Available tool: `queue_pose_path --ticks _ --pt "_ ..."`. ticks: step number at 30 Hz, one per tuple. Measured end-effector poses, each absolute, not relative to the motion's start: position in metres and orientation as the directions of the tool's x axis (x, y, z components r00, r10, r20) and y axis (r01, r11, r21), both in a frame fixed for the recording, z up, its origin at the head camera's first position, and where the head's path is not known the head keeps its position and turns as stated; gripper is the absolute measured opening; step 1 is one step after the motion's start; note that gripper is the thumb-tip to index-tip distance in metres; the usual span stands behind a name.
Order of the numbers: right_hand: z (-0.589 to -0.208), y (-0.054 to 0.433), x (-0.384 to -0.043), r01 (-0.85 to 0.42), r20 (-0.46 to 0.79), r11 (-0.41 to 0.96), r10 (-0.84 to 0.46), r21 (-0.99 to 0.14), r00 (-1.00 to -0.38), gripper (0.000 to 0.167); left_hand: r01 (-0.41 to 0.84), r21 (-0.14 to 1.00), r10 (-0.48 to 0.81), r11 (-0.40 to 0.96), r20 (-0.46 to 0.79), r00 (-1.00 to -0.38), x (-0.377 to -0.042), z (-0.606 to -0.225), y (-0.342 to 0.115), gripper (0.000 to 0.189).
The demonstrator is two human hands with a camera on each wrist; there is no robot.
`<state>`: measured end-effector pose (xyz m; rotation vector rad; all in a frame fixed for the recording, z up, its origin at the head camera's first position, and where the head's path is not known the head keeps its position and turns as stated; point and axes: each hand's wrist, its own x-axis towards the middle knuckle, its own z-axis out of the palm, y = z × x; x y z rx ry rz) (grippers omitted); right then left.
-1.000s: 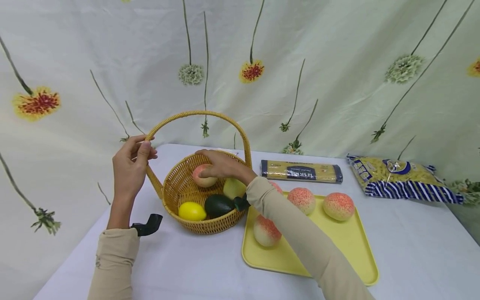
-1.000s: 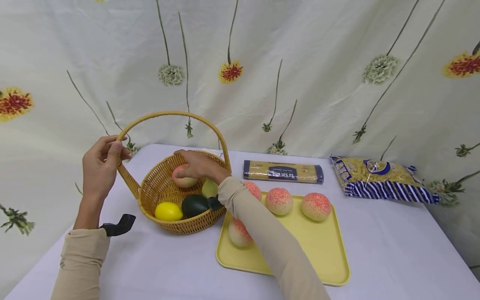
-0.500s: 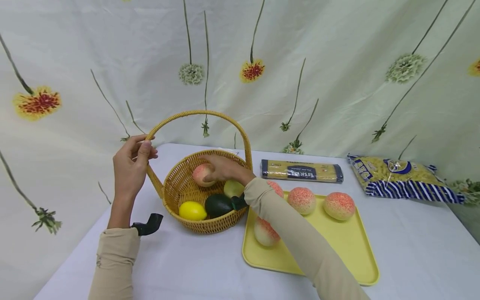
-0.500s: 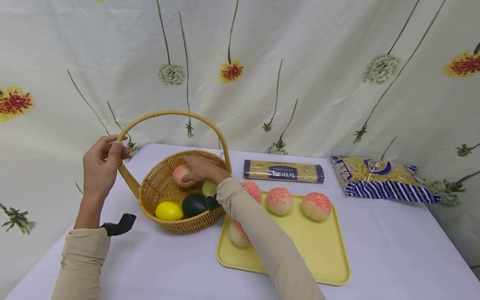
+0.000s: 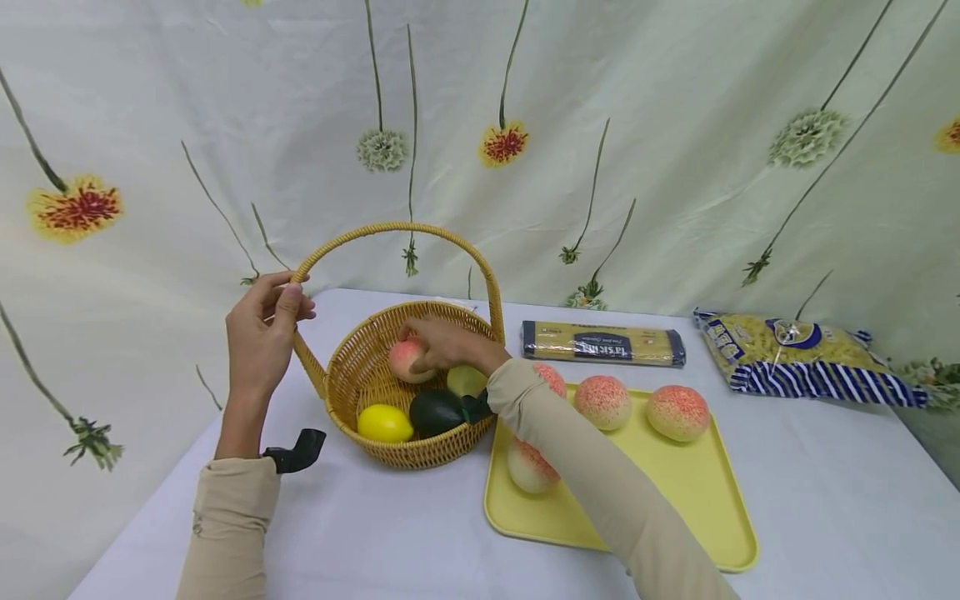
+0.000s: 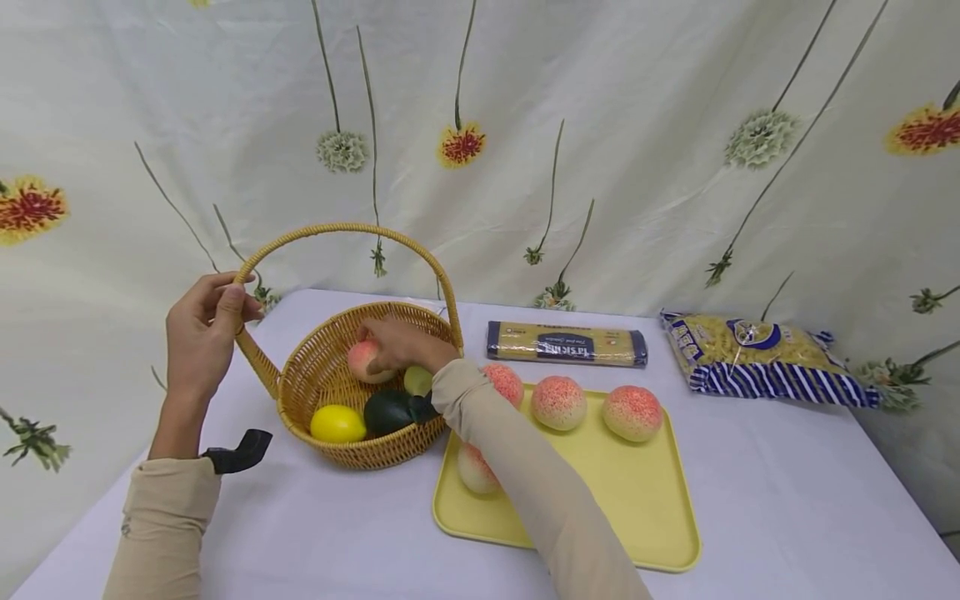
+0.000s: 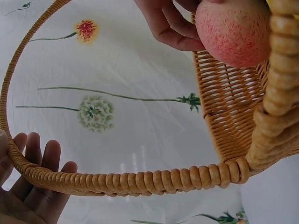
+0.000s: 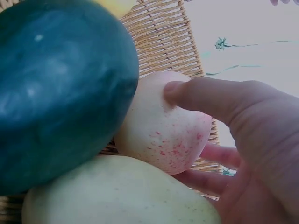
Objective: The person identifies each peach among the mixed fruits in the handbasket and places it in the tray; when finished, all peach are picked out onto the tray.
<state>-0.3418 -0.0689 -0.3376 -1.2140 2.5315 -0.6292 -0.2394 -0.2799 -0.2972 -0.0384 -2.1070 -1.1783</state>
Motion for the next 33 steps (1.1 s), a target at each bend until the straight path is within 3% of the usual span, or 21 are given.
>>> queue_pose_path --ticks 11,16,22,33 --pt "-0.3395 -0.0701 -0.3399 -0.667 -0.081 0.598 -0.768 -0.443 -0.635 0.071 0.349 0.733 -0.297 0.584 0.593 -0.748 -0.2387 -0.2985 -0.2807 0.030" --pt "-0.3393 -0.0683 -0.3384 -0.680 -0.111 0.610 -0.772 -0.408 -0.626 0.064 0.345 0.731 -0.299 0.588 0.593 -0.747 -0.2388 -0.2983 -0.2809 0.030" --pt "-0.3389 -0.0654 -0.3365 -0.641 -0.149 0.589 -0.782 -0.491 -0.605 0.062 0.343 0.731 -0.300 0.590 0.593 -0.747 -0.2389 -0.2980 -0.2809 0.030" --pt "-0.3396 -0.0645 -0.3368 -0.658 -0.133 0.568 -0.797 -0.494 -0.589 0.074 0.348 0.729 -0.297 0.589 0.596 -0.746 -0.2393 -0.2979 -0.2809 0.031"
